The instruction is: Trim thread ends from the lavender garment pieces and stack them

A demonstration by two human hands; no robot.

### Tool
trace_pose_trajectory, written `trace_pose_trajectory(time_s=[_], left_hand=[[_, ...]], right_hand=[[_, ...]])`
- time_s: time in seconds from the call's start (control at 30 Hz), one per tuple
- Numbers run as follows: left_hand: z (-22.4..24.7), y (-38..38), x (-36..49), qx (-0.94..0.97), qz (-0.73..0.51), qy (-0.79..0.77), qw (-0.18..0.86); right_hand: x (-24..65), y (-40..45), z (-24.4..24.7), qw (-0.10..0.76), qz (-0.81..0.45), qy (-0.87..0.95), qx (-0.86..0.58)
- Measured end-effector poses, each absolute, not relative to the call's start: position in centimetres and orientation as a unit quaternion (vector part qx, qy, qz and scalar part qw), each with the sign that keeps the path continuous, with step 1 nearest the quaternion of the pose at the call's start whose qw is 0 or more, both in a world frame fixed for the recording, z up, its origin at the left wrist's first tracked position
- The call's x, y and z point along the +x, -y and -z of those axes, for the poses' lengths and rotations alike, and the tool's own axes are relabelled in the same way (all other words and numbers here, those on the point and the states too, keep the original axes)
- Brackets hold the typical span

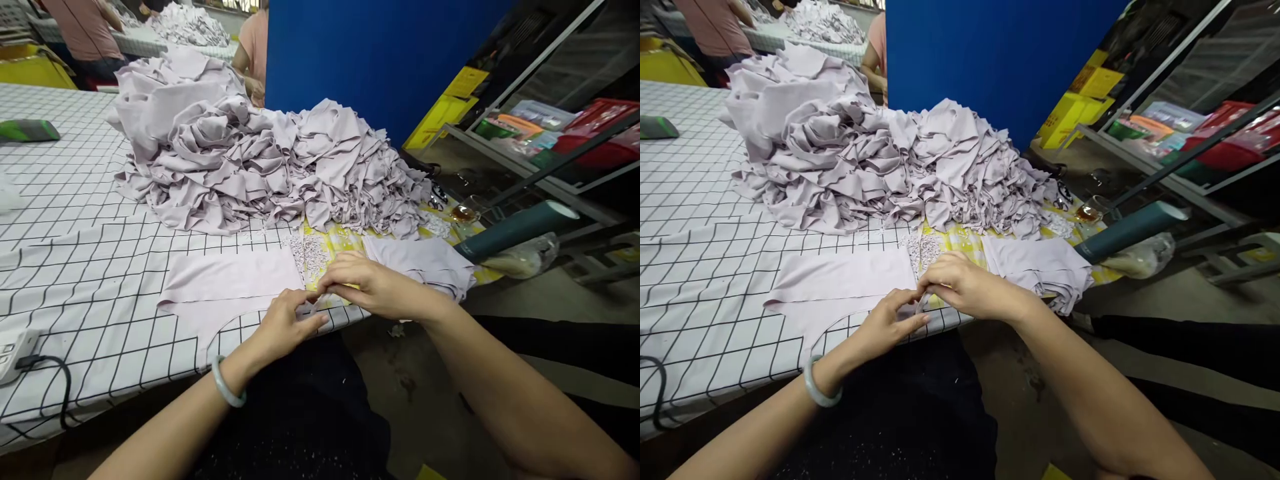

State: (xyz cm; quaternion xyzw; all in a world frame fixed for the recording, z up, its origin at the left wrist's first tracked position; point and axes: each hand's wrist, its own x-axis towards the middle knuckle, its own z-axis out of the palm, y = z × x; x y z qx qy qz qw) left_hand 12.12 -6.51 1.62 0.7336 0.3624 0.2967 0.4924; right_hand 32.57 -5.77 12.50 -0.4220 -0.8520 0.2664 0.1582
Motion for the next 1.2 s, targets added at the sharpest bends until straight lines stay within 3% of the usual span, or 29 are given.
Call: trace_pose_trajectory(time_s=[0.1,0.17,0.23,0.33,0.4,0.77,0.9,1.03,1.2], left_hand=[[-3.0,6.3,13.2,0.625,-0.331,-0.372,0.602],[-3.3,6.4,13.4,0.597,-0.373,-0.357,0.614],[-3.1,6.8,13.2,0.625,-0.406,-0.341,0.573],[-2.5,7.3,12.5,0.701,-0.422,-0.332,0.469],[-1.9,7.7,12.2,0.736,-0.430,-0.328,0.409],[-0.7,9.3,11.5,0.737,-0.410,-0.329,0.424],[-3.2,7.7,9.2,0.661,-0.432,-0.401,0.464],[-4.8,6.5,7.6,0.640,-0.346,-0.358,0.585],[-4.0,7.4,7.1,0.667,-0.304,-0.371,0.570]], right_hand=[[31.6,5.7,-10.9,0.239,-0.278,0.792,-0.488],[31.2,6.7,-9.2,0.316,-0.296,0.696,-0.573],[30.6,8.3,-7.4,0.357,-0.398,0.589,-0.606],[29.3,10.1,-5.6,0.397,-0.592,0.444,-0.543],[28.4,10.5,-5.2,0.428,-0.650,0.374,-0.505],[27.1,8.8,-6.0,0.448,-0.704,0.290,-0.468],[26.2,9.4,-6.2,0.370,-0.716,0.372,-0.461],[25.4,10.1,-6.1,0.252,-0.728,0.428,-0.473],[24.5,10.8,-5.3,0.203,-0.716,0.440,-0.502]])
